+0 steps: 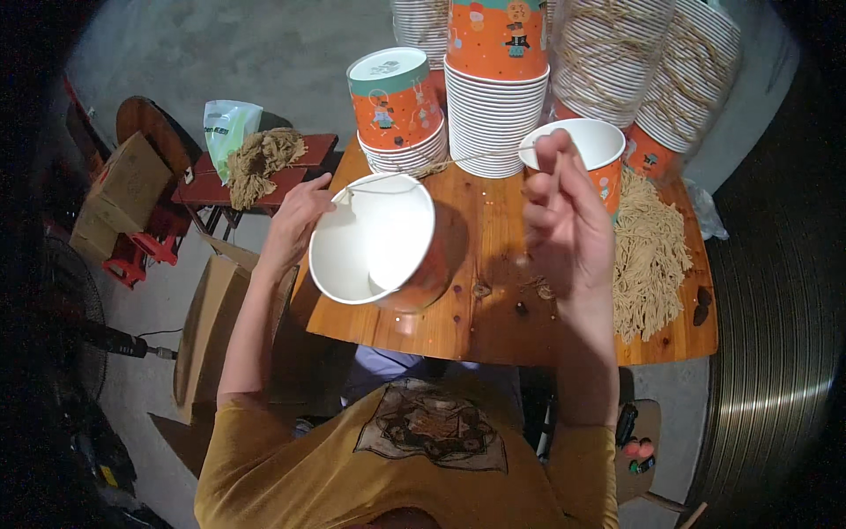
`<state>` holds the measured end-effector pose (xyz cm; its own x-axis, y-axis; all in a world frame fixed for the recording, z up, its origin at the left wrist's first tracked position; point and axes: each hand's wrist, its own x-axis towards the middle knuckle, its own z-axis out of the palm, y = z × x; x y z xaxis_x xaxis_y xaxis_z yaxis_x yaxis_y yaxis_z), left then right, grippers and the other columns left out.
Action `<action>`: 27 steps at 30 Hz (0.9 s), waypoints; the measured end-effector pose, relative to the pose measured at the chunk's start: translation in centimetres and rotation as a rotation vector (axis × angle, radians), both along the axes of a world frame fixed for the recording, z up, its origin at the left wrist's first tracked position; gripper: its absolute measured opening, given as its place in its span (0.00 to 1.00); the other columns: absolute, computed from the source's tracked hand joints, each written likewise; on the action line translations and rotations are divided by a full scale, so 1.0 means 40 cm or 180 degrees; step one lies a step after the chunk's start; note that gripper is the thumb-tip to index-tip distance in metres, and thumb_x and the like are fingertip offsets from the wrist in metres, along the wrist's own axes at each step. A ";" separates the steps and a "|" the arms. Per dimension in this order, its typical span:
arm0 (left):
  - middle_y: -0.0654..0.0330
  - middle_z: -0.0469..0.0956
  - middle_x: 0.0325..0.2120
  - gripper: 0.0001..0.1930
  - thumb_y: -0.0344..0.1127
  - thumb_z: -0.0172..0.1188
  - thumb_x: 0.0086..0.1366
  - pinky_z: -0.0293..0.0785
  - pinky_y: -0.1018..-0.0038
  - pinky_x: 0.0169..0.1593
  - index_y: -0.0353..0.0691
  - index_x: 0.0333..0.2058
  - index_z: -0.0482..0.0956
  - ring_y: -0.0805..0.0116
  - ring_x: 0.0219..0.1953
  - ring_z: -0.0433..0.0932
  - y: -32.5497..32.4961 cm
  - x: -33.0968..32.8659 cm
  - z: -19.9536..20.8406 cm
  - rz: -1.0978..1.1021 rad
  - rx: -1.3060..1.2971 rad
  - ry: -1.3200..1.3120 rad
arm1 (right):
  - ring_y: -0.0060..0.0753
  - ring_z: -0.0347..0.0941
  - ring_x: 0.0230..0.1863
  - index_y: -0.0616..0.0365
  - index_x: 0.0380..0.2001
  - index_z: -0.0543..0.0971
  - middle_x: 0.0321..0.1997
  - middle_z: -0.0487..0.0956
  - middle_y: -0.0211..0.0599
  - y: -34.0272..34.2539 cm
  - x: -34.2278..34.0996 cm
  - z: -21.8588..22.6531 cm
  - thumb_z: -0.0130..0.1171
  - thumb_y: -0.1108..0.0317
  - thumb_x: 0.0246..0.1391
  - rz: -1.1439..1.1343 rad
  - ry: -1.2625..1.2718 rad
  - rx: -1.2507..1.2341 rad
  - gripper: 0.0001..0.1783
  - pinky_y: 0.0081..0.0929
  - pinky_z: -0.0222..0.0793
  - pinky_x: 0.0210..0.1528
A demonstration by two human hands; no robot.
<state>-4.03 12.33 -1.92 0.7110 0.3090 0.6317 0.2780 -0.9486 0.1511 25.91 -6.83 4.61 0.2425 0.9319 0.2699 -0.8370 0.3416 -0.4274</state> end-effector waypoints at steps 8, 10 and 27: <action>0.57 0.77 0.34 0.08 0.30 0.50 0.63 0.70 0.73 0.46 0.35 0.39 0.75 0.66 0.40 0.76 -0.018 0.039 0.010 0.0142 -0.2503 -0.0344 | 0.28 0.78 0.33 0.55 0.46 0.68 0.40 0.79 0.37 -0.054 -0.006 0.017 0.47 0.68 0.62 -0.0602 -0.0981 0.0035 0.11 0.14 0.73 0.25; 0.57 0.76 0.33 0.12 0.34 0.51 0.62 0.70 0.73 0.44 0.37 0.42 0.74 0.69 0.36 0.75 -0.031 0.053 0.014 0.0005 -0.2535 -0.0192 | 0.23 0.77 0.30 0.53 0.41 0.70 0.35 0.79 0.34 -0.054 -0.017 0.034 0.55 0.63 0.57 -0.0848 -0.1445 -0.0166 0.11 0.12 0.68 0.23; 0.53 0.68 0.26 0.14 0.24 0.47 0.60 0.67 0.73 0.40 0.37 0.40 0.52 0.65 0.29 0.68 -0.025 0.104 0.082 0.0109 -0.2102 0.0545 | 0.24 0.72 0.35 0.61 0.39 0.72 0.31 0.74 0.34 0.003 -0.017 0.182 0.50 0.70 0.58 -0.0610 -0.1348 0.1178 0.08 0.27 0.69 0.48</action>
<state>0.14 11.32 1.35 0.7671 0.6150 0.1825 0.3777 -0.6629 0.6465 25.24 -6.72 11.87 0.1974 0.7074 0.6786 -0.5282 0.6600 -0.5343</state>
